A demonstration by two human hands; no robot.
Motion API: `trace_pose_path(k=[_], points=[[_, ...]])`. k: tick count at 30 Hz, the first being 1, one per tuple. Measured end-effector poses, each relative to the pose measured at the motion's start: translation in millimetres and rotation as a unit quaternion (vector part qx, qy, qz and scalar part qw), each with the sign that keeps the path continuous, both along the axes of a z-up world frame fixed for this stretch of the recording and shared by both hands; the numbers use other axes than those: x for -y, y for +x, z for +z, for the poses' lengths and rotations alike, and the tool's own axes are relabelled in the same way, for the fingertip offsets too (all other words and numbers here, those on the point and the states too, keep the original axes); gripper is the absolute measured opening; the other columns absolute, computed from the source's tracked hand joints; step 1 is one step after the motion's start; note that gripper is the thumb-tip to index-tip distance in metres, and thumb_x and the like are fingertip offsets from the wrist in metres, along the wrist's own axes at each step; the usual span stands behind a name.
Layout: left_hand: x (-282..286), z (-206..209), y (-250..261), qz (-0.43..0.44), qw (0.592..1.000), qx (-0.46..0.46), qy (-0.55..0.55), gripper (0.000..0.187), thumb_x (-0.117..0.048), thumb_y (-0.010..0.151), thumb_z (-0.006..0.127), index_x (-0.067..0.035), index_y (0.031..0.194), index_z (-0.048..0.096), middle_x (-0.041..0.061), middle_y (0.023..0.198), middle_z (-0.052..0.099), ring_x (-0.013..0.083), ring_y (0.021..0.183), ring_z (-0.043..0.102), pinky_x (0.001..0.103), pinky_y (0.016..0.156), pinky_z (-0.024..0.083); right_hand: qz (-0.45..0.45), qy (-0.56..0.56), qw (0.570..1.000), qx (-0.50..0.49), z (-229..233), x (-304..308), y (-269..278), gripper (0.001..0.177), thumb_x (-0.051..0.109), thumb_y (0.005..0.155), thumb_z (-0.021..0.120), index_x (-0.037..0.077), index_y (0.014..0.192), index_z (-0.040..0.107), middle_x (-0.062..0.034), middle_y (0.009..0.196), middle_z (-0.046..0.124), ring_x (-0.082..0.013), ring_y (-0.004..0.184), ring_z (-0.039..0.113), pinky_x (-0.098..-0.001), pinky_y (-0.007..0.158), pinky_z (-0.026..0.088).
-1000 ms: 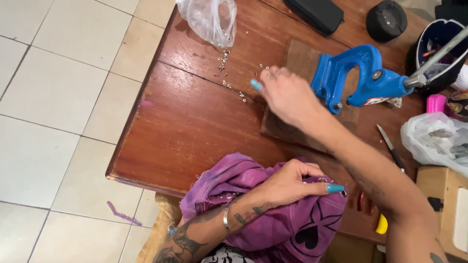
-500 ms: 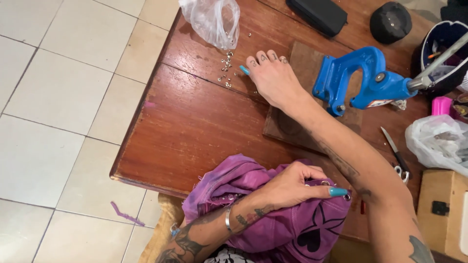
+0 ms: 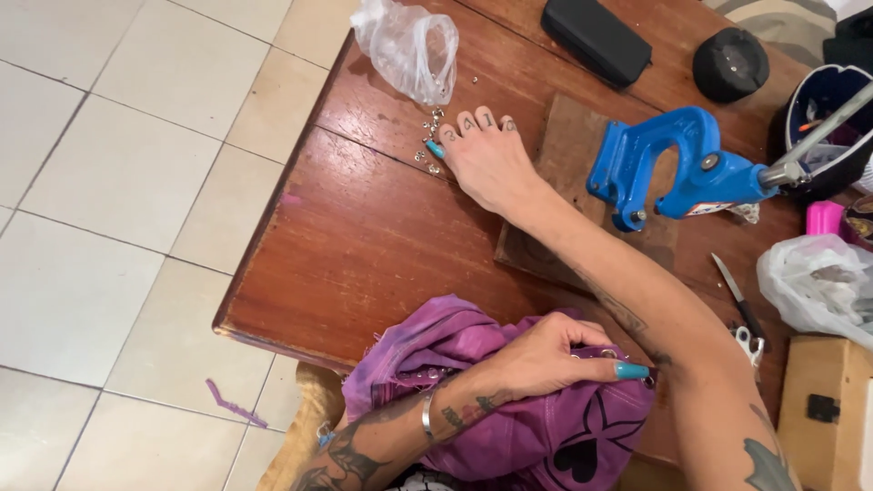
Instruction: Attaching metal grommets to a purple garment using a hand press and pliers
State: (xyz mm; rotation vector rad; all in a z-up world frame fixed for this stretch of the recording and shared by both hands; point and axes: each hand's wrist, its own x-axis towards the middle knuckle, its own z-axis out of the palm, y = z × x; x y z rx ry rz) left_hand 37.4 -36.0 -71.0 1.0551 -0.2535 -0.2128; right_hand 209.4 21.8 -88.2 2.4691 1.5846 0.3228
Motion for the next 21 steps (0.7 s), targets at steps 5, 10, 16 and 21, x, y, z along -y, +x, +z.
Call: trace_pose_path(k=[5, 10, 16, 21], points=[[0, 5, 0, 0.015, 1.0, 0.004, 0.005, 0.012, -0.026, 0.075, 0.065, -0.014, 0.077, 0.064, -0.004, 0.07, 0.054, 0.0088, 0.072, 0.049, 0.025, 0.071, 0.04, 0.013, 0.001, 1.0, 0.006, -18, 4, 11, 0.017, 0.027, 0.088, 0.039, 0.012, 0.085, 0.048, -0.0053, 0.081, 0.042, -0.0237, 0.087, 0.043, -0.0376, 0.068, 0.04], [6, -5, 3, 0.014, 1.0, 0.017, 0.011, 0.012, -0.026, 0.075, 0.064, -0.014, 0.076, 0.064, -0.005, 0.071, 0.054, 0.0081, 0.072, 0.049, 0.025, 0.07, 0.039, 0.071, 0.035, 0.997, 0.012, -13, 7, 17, 0.02, 0.026, 0.085, 0.04, 0.009, 0.08, 0.049, -0.009, 0.074, 0.045, -0.0271, 0.08, 0.047, -0.0386, 0.058, 0.045], [8, -7, 2, 0.017, 0.999, 0.027, 0.004, 0.011, -0.025, 0.076, 0.064, -0.014, 0.075, 0.063, -0.004, 0.072, 0.055, 0.0078, 0.073, 0.048, 0.024, 0.07, 0.039, 0.051, 0.027, 0.998, -0.02, 19, 18, 13, 0.023, 0.025, 0.088, 0.039, 0.004, 0.087, 0.049, -0.0121, 0.079, 0.048, -0.0317, 0.08, 0.05, -0.0422, 0.058, 0.047], [9, -9, 3, 0.018, 1.0, 0.022, 0.014, 0.012, -0.026, 0.076, 0.065, -0.014, 0.077, 0.064, -0.005, 0.072, 0.055, 0.0078, 0.073, 0.049, 0.024, 0.071, 0.039, 0.014, -0.02, 1.0, -0.018, 21, 2, -5, 0.03, 0.035, 0.09, 0.038, 0.007, 0.092, 0.048, -0.0113, 0.085, 0.047, -0.0294, 0.087, 0.047, -0.0435, 0.068, 0.045]])
